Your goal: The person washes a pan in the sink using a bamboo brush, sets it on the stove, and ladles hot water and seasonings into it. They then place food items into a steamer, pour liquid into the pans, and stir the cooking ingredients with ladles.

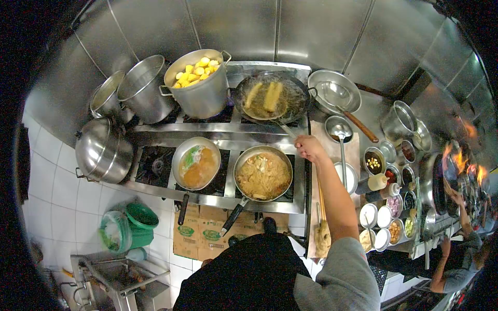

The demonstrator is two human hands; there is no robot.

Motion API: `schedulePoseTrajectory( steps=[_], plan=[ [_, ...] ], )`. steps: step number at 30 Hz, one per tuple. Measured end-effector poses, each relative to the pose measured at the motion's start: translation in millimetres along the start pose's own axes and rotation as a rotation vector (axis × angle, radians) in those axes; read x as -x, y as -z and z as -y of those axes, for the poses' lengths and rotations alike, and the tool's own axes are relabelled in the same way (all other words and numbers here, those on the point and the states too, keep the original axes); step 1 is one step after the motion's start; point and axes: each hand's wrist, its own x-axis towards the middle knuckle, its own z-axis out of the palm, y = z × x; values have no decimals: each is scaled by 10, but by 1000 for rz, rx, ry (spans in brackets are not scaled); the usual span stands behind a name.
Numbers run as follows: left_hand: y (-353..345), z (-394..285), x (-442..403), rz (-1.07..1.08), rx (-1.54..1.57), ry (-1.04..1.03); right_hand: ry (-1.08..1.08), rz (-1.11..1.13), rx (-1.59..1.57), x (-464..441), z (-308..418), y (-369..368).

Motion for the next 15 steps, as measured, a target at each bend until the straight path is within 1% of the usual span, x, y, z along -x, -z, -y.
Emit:
schedulePoseTrajectory(
  steps=[2, 5, 8, 11, 15],
  plan=[
    [-13, -2, 60, -15, -52, 16, 6, 36, -106, -25, 30, 71],
    [-3, -56, 179, -33, -105, 30, 1, 78, 26, -20, 33, 115],
    [0, -89, 256, -46, -122, 50, 39, 31, 36, 35, 126, 262],
    [-10, -130, 327, -56, -131, 58, 57, 42, 94, 41, 252, 453],
    [-33, -197, 375, -65, -144, 61, 20, 90, 242, -40, 490, 767]
  ],
)
